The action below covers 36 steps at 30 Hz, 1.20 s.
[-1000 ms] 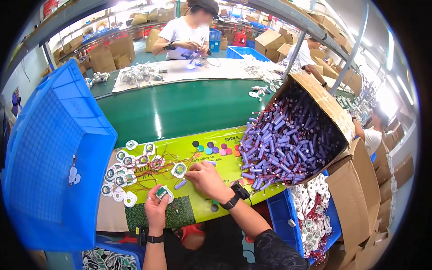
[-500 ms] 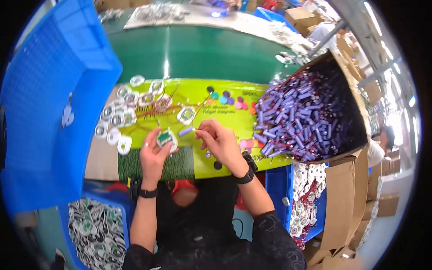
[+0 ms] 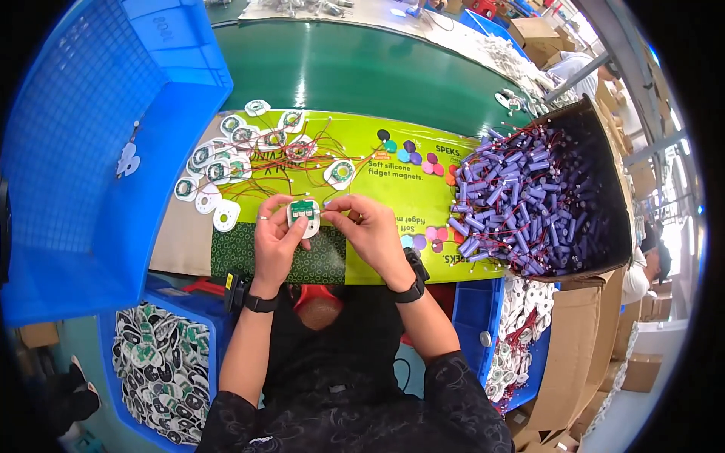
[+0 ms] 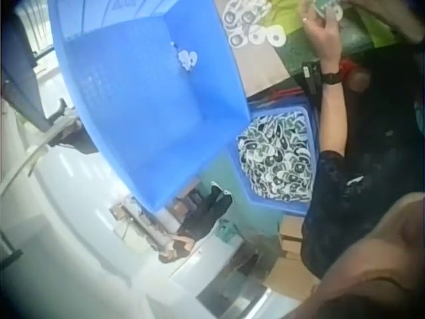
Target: Assembling small electronic components with wires at a factory workbench.
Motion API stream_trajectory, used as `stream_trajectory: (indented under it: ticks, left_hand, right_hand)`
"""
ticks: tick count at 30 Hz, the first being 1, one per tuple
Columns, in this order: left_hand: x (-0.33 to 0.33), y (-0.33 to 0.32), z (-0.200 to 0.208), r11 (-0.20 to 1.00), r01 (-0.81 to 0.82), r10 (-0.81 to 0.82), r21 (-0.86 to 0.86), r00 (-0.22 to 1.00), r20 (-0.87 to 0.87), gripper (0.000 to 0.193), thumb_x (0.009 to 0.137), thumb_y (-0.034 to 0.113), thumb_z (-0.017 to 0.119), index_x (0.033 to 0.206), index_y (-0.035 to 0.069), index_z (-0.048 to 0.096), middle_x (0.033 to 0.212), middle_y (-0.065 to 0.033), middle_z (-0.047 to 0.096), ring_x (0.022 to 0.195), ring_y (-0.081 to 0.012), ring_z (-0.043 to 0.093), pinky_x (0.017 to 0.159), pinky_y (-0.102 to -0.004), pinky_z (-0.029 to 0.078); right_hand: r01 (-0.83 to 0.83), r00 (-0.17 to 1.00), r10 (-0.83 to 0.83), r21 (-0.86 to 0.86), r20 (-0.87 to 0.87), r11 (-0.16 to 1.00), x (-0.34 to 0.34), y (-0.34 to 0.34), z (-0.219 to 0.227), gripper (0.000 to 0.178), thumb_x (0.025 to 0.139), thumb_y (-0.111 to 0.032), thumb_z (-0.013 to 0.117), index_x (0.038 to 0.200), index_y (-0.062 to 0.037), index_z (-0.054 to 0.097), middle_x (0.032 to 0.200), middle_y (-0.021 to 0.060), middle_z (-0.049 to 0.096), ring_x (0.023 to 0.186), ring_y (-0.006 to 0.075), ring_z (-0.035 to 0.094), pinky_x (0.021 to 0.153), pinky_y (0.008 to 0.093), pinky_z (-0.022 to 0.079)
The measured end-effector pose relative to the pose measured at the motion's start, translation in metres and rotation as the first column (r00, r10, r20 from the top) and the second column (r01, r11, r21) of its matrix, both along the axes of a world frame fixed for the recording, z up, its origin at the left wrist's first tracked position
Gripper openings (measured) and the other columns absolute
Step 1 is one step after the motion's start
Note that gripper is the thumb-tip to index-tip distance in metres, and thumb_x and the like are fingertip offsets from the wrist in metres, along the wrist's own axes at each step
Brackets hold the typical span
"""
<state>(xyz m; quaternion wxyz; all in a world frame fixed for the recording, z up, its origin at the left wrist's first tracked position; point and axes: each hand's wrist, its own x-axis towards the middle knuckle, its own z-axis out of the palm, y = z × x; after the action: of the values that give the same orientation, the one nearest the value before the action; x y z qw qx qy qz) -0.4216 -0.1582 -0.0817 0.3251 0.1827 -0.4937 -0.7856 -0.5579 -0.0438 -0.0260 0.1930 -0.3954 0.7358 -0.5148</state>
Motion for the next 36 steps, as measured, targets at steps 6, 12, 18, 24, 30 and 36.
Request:
stream_trajectory:
  ticks: [6, 12, 18, 24, 30, 36]
  left_hand:
    - [0.012, 0.005, -0.009, 0.998, -0.044, 0.045, -0.047, 0.999, 0.005, 0.012, 0.105, 0.006, 0.054, 0.112, 0.001, 0.062, 0.111, -0.0093, 0.062, 0.091, -0.0172, 0.069, 0.076, -0.0324, 0.064]
    - [0.01, 0.009, -0.015, 0.974, -0.012, 0.012, -0.227, 1.0, -0.001, 0.012, 0.101, 0.005, 0.061, 0.108, -0.003, 0.067, 0.113, -0.011, 0.06, 0.087, -0.0185, 0.071, 0.071, -0.0308, 0.065]
    - [-0.002, 0.005, -0.005, 0.973, -0.059, 0.076, -0.222, 0.995, 0.069, 0.015, 0.099, 0.01, 0.068, 0.102, -0.004, 0.069, 0.104, -0.0111, 0.065, 0.08, -0.017, 0.072, 0.062, -0.0277, 0.062]
    - [0.001, 0.002, -0.011, 0.978, -0.008, 0.032, -0.208, 0.993, 0.113, 0.018, 0.099, 0.015, 0.068, 0.102, -0.003, 0.07, 0.103, -0.0111, 0.065, 0.081, -0.0163, 0.073, 0.058, -0.026, 0.06]
    - [0.003, 0.006, -0.007, 0.979, -0.037, 0.054, -0.2, 0.995, 0.08, 0.018, 0.1, 0.016, 0.068, 0.102, -0.002, 0.07, 0.105, -0.0106, 0.063, 0.082, -0.0168, 0.073, 0.057, -0.026, 0.059]
    - [0.008, 0.007, -0.009, 0.981, -0.003, 0.015, -0.193, 0.998, 0.061, 0.017, 0.1, 0.015, 0.066, 0.101, -0.002, 0.069, 0.105, -0.0096, 0.062, 0.082, -0.0172, 0.073, 0.06, -0.0258, 0.059]
  right_hand:
    - [-0.004, 0.967, -0.01, -0.051, -0.256, 0.999, 0.017, 0.004, -0.002, 0.012, 0.086, -0.006, 0.078, 0.097, -0.005, 0.074, 0.081, 0.0057, 0.068, 0.061, 0.011, 0.059, 0.056, 0.0267, 0.047]
    - [-0.062, 0.928, 0.026, -0.083, -0.371, 0.995, 0.024, 0.006, -0.006, 0.012, 0.085, -0.005, 0.079, 0.095, -0.0047, 0.074, 0.085, 0.0085, 0.069, 0.061, 0.0183, 0.063, 0.056, 0.0291, 0.049]
    - [-0.095, 0.942, 0.067, -0.07, -0.328, 0.993, 0.02, 0.002, 0.01, 0.014, 0.086, -0.001, 0.076, 0.099, -0.0029, 0.072, 0.09, 0.011, 0.07, 0.07, 0.0208, 0.068, 0.062, 0.0303, 0.053]
    - [-0.141, 0.925, 0.114, -0.049, -0.362, 0.989, 0.013, -0.003, 0.004, 0.015, 0.086, -0.001, 0.075, 0.1, -0.0031, 0.07, 0.092, 0.0115, 0.068, 0.076, 0.026, 0.069, 0.065, 0.0334, 0.054]
    - [-0.094, 0.932, 0.081, -0.019, -0.354, 0.995, 0.018, -0.002, 0.001, 0.012, 0.088, 0.002, 0.07, 0.098, -0.001, 0.064, 0.096, 0.0143, 0.067, 0.089, 0.0352, 0.067, 0.076, 0.0398, 0.053]
    - [-0.132, 0.934, 0.118, -0.018, -0.338, 0.991, 0.017, 0.003, 0.01, 0.012, 0.087, -0.001, 0.073, 0.098, -0.0023, 0.067, 0.095, 0.0118, 0.067, 0.08, 0.0273, 0.067, 0.069, 0.0343, 0.053]
